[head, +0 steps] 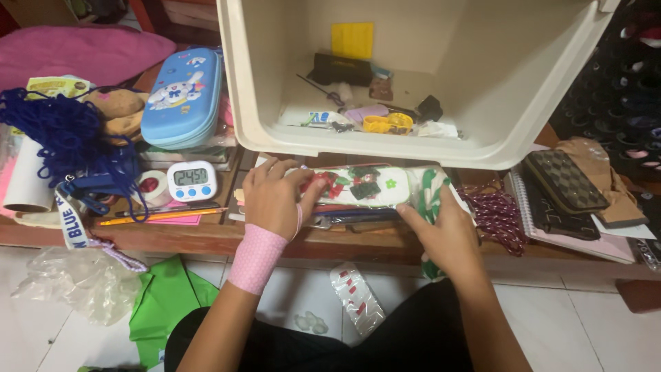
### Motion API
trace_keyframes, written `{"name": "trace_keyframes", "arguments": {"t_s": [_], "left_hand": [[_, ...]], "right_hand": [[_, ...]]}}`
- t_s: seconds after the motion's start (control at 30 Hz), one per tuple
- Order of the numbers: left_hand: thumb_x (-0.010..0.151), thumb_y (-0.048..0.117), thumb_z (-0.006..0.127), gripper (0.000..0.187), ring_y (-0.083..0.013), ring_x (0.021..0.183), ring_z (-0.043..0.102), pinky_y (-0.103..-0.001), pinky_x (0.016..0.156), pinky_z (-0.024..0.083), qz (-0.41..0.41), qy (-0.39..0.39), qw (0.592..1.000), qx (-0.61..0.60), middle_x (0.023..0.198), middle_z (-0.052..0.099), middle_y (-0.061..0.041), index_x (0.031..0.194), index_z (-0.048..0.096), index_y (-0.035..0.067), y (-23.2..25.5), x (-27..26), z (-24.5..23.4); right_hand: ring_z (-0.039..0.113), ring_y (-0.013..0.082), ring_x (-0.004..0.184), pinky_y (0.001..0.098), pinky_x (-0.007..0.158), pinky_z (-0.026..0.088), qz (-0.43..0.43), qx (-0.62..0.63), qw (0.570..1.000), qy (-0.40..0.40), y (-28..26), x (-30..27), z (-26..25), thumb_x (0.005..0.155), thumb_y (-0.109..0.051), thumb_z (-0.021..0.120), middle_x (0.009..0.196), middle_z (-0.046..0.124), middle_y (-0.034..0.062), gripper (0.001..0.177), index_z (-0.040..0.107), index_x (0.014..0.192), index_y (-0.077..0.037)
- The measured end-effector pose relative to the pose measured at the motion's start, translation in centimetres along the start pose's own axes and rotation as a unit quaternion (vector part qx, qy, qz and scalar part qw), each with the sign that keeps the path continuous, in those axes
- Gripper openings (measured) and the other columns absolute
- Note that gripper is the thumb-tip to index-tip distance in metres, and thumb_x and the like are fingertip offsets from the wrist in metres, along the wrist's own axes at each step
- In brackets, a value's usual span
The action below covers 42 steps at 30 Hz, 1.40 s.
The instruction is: The person takes items out of a plastic bin, handles a phone, wipes a small package, and then places various objects back into the container.
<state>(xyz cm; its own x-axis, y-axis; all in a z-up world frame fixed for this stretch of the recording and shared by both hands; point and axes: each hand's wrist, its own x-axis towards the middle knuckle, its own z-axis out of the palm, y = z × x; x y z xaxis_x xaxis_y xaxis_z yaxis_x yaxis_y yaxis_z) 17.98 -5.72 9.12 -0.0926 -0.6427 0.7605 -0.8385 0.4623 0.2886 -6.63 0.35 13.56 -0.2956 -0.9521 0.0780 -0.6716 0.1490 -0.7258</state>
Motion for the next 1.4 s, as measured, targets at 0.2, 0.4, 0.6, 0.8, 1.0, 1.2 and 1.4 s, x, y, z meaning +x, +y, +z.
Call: {"name": "trace_keyframes", "arguments": {"t_s": [0.2, 0.4, 0.6, 0.8, 1.0, 1.2, 1.4], "left_hand": [[0.093, 0.018, 0.074, 0.010, -0.0334, 0.097, 0.063, -0.046, 0.090, 0.043, 0.022, 0.048, 0.993, -0.107, 0.099, 0.070, -0.011, 0.098, 0.073, 0.010, 2.9, -3.4, -3.6], [0.090, 0.019, 0.070, 0.013, -0.0243, 0.066, 0.070, -0.034, 0.064, 0.054, -0.250, -0.285, 0.869, -0.319, 0.079, 0.074, -0.011, 0.096, 0.076, 0.010, 4.3, -18.0, 3.8], [0.091, 0.025, 0.069, 0.039, -0.0188, 0.079, 0.069, -0.030, 0.069, 0.054, -0.530, -0.347, 0.646, -0.427, 0.098, 0.076, -0.010, 0.121, 0.071, 0.001, -1.7, -34.0, 20.9], [0.091, 0.036, 0.072, 0.061, -0.0172, 0.075, 0.060, -0.034, 0.063, 0.048, -0.565, -0.439, 0.584, -0.383, 0.094, 0.067, -0.006, 0.135, 0.044, 0.005, -1.8, -35.2, 21.8], [0.098, 0.035, 0.079, 0.056, -0.0201, 0.070, 0.056, -0.038, 0.069, 0.060, -0.660, -0.161, 0.500, -0.538, 0.091, 0.054, -0.013, 0.117, 0.062, -0.014, -2.6, -33.2, 17.4], [0.087, 0.017, 0.067, 0.052, -0.0325, 0.106, 0.071, -0.046, 0.091, 0.056, -0.656, -0.026, 0.476, -0.585, 0.121, 0.072, -0.019, 0.135, 0.057, 0.001, 2.6, -25.2, 1.6], [0.078, 0.010, 0.072, 0.067, -0.0256, 0.111, 0.068, -0.043, 0.093, 0.054, -0.495, -0.037, 0.580, -0.646, 0.123, 0.069, -0.016, 0.143, 0.051, 0.006, 6.4, -14.3, -6.7]], "right_hand": [[0.070, 0.0145, 0.067, 0.0315, 0.058, 0.056, -0.244, 0.119, 0.953, 0.133, 3.8, -4.4, 1.5, 0.096, -0.027, 0.069, 0.085, 0.073, 0.0050, 0.031, 0.066, 0.115, -0.002], [0.072, 0.0343, 0.082, 0.0412, 0.068, 0.058, -0.254, 0.063, 0.947, -0.186, 16.5, -9.0, 12.9, 0.082, -0.024, 0.073, 0.098, 0.074, 0.0191, 0.043, 0.072, 0.119, -0.002], [0.071, 0.0401, 0.101, 0.0464, 0.086, 0.056, 0.049, -0.139, 0.962, -0.231, 34.6, -2.7, 25.7, 0.076, -0.038, 0.075, 0.104, 0.073, 0.0242, 0.050, 0.069, 0.110, -0.002], [0.067, 0.0431, 0.101, 0.0496, 0.085, 0.054, -0.003, -0.102, 0.972, -0.212, 30.6, -6.4, 26.9, 0.077, -0.019, 0.069, 0.105, 0.070, 0.0251, 0.049, 0.059, 0.123, -0.004], [0.069, 0.0382, 0.098, 0.0458, 0.079, 0.055, -0.285, -0.089, 0.937, -0.182, 19.9, -9.9, 20.5, 0.081, -0.003, 0.057, 0.111, 0.070, 0.0137, 0.045, 0.068, 0.123, -0.016], [0.073, 0.0304, 0.089, 0.0368, 0.068, 0.060, -0.385, -0.043, 0.917, -0.101, 14.0, -13.7, 11.6, 0.073, -0.012, 0.081, 0.122, 0.066, 0.0156, 0.035, 0.073, 0.107, -0.015], [0.073, 0.0309, 0.090, 0.0400, 0.075, 0.057, -0.523, -0.055, 0.848, 0.069, 11.8, -10.1, 5.6, 0.069, -0.012, 0.082, 0.109, 0.071, 0.0135, 0.028, 0.070, 0.095, -0.008]]}}
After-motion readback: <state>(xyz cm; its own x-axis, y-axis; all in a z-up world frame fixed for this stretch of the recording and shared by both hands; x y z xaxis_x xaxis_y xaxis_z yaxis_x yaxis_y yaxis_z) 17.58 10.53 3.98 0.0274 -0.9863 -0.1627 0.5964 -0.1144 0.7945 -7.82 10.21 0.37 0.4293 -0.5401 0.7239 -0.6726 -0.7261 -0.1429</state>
